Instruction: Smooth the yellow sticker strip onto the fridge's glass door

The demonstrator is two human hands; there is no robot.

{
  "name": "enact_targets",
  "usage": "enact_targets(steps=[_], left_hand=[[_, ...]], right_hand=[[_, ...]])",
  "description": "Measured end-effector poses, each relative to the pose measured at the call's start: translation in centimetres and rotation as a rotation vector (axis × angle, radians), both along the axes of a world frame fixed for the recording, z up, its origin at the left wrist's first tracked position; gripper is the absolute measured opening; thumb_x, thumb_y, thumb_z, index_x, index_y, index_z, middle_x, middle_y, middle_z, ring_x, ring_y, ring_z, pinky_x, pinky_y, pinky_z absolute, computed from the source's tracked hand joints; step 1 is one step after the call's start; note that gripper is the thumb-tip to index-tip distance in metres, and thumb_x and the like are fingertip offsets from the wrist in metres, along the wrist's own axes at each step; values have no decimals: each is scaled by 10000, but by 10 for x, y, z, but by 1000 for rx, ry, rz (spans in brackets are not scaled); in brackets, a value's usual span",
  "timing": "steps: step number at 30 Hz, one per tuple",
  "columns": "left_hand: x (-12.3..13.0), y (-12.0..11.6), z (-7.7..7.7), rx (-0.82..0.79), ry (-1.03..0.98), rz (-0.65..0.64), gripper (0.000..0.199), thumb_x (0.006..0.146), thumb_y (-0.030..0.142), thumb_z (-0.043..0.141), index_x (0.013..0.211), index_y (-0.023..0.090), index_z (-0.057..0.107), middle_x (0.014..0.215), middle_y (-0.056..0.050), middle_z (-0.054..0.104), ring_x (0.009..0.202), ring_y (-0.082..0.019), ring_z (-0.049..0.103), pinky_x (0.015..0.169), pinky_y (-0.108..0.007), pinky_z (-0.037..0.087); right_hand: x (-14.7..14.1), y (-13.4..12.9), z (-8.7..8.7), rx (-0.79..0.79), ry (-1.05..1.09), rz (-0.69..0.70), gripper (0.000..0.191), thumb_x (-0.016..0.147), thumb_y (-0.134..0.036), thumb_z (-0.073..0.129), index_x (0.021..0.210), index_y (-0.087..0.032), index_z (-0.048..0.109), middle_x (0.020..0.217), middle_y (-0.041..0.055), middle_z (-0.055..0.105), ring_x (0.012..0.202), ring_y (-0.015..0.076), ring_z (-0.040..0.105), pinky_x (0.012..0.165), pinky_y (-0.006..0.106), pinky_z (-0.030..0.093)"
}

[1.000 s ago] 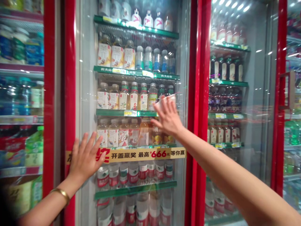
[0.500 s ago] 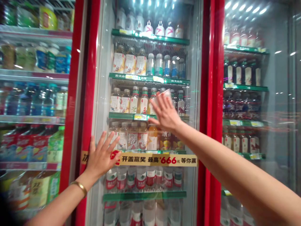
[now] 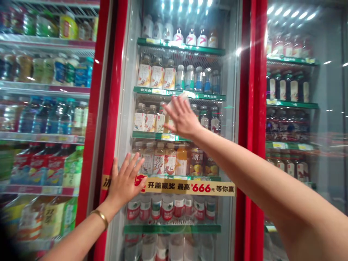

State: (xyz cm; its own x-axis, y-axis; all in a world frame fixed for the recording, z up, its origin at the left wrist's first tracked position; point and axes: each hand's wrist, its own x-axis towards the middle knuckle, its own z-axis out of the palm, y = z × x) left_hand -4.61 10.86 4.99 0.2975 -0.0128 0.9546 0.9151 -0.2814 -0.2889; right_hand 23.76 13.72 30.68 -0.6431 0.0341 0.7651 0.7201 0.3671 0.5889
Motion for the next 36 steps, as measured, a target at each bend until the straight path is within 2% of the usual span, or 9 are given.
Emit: enact_targets(steps=[4, 10, 12, 18, 21, 24, 27, 33, 36], left_hand=[[2, -2, 0, 1, -8, 2, 907, 998, 516, 675, 1754, 298, 223, 1725, -97, 463, 1707, -294, 244, 1414, -641, 16], [1, -2, 0, -14, -9, 8, 931, 997, 512, 665, 1762, 285, 185, 1711, -100, 488, 1688, -311, 298, 1413, -639, 20], [1, -2, 0, -15, -7, 22, 922, 1002, 524, 650, 1762, 279, 190, 1711, -101, 488, 1686, -315, 303, 1412, -641, 20], [-2, -1, -2, -34, 14, 73, 891, 991, 463, 653, 1746, 241, 236, 1723, -128, 464, 1707, -311, 246, 1414, -649, -8], [-4, 0, -3, -43, 29, 85, 883, 961, 352, 677, 1734, 220, 271, 1704, -143, 491, 1699, -319, 268, 1419, -652, 12], [-5, 0, -3, -31, 18, 78, 863, 959, 366, 676, 1724, 216, 307, 1663, -149, 546, 1672, -339, 336, 1420, -651, 27], [-3, -1, -2, -1, 3, 54, 850, 980, 471, 667, 1722, 248, 318, 1659, -122, 557, 1669, -324, 345, 1422, -635, 30], [-1, -4, 0, -26, 1, 29, 904, 1009, 509, 642, 1762, 296, 189, 1727, -80, 466, 1700, -286, 266, 1422, -618, 6], [-3, -4, 1, -47, -5, 11, 923, 1010, 515, 646, 1767, 328, 151, 1749, -66, 427, 1701, -292, 257, 1421, -621, 0]], right_hand=[[-3, 1, 64, -20, 671, -108, 943, 1096, -739, 91, 1756, -67, 142, 1841, 274, -30, 1691, 535, -16, 1270, 844, 74], [-92, -12, -10, -13, -296, -16, 721, 1087, -723, 331, 1730, -397, 314, 1863, -31, 192, 1739, 311, 87, 1410, 639, 109], [-90, -16, -9, -24, -391, -8, 703, 1094, -706, 337, 1721, -388, 344, 1863, -43, 190, 1739, 304, 90, 1421, 607, 100], [-88, -7, 74, -42, 547, -59, 1015, 1091, -755, 56, 1727, 37, 67, 1826, 307, -7, 1670, 565, -10, 1292, 804, 41], [-140, -7, 38, -14, 369, 28, 978, 1113, -718, 163, 1724, 44, 119, 1818, 322, 74, 1687, 532, 12, 1308, 789, 29], [-170, -10, -30, -3, -212, 95, 765, 1109, -638, 348, 1732, -195, 326, 1847, 131, 222, 1727, 372, 124, 1395, 668, 88], [-123, -10, -60, -7, -238, 74, 706, 1114, -624, 308, 1734, -287, 334, 1859, 50, 210, 1734, 327, 115, 1409, 635, 122], [60, 1, -19, -6, 740, -49, 919, 1054, -766, 147, 1778, -203, 196, 1873, 130, -12, 1709, 507, 30, 1310, 830, 92], [68, -2, -62, -18, 821, -82, 853, 1065, -731, 171, 1776, -263, 226, 1873, 87, -66, 1706, 517, -7, 1301, 853, 89]])
